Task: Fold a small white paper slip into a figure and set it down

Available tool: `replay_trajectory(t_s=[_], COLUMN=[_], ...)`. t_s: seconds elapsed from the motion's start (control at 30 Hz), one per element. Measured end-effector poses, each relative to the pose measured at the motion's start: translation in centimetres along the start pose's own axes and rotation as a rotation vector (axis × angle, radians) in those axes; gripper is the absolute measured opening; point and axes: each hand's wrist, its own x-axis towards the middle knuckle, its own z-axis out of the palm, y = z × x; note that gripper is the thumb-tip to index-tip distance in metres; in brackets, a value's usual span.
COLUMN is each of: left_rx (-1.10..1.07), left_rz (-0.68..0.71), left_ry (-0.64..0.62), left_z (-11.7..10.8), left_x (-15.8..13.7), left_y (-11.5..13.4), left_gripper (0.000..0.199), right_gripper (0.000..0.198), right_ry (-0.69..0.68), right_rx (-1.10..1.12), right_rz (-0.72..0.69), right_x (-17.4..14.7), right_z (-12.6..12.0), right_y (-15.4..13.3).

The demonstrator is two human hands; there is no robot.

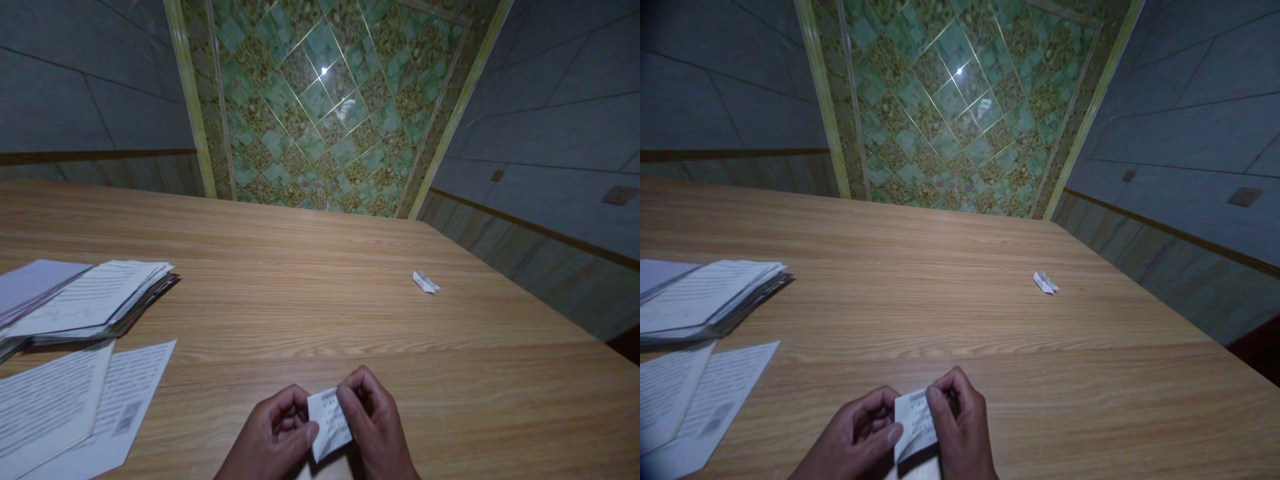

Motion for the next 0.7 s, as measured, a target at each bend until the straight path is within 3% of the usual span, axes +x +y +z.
replay_trajectory(t_s=[0.2,0.43,0.7], left_rx=[-0.051,0.13,0.025], left_rz=[0.077,0.205,0.079], left_ry=[0.084,0.083,0.136], left_z=[-0.1,-0.3,0.3], left_x=[-0.6,-1.1,-0.6], left_y=[-0.7,0.2,1.0], left_gripper=[0.03,0.029,0.02], right_gripper=[0.043,0.046,0.047], right_ry=[0.016,-0.087,-0.052], right_rx=[0.007,-0.009,-0.023], right_rz=[0.012,0.005,-0.007], right_x=[-0.1,-0.5,-0.5], right_z=[0.2,0.6,0.4], right_y=[-0.1,-0.1,1.4])
